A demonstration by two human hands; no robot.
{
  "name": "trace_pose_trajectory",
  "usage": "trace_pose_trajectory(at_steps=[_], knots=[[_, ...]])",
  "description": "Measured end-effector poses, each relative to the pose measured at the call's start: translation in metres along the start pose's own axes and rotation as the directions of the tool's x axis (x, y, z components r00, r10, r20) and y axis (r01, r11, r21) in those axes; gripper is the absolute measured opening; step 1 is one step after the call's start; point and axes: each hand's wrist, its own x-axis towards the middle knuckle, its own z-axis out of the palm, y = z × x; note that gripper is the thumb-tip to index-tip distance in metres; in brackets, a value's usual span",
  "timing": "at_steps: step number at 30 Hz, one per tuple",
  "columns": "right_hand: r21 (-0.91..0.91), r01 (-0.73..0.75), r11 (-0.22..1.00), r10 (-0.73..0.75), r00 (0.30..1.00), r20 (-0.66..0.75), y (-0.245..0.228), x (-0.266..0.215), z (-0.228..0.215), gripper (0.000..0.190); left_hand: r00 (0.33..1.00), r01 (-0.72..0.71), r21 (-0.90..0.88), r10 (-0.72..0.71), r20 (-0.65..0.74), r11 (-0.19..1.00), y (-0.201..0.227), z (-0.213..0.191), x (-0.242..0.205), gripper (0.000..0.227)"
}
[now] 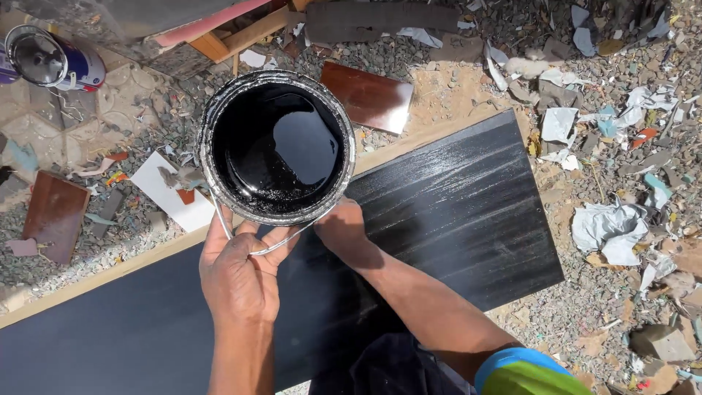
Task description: Applying black paint to a wooden board using a sponge dipped in a paint can.
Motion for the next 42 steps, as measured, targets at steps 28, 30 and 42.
trace_pose_trajectory(at_steps=[28,30,42], knots=[[0.685,-0.654,0.320,0.381,0.751,0.540,0.112,-0.161,-0.333,0.015,0.962,0.078,-0.127,-0.109,-0.252,0.989,-0.101,-0.102,-0.207,0.078],[0.662,-0.615,0.428,0.184,0.777,0.602,0.090,-0.184,-0.346,0.029,0.952,0.136,-0.175,-0.177,-0.248,0.975,-0.117,-0.119,-0.234,0.073],[0.727,-0.587,0.357,0.145,0.803,0.578,0.096,-0.302,-0.360,0.018,0.858,0.229,-0.297,-0.336,-0.387,0.927,-0.203,-0.202,-0.369,0.067]])
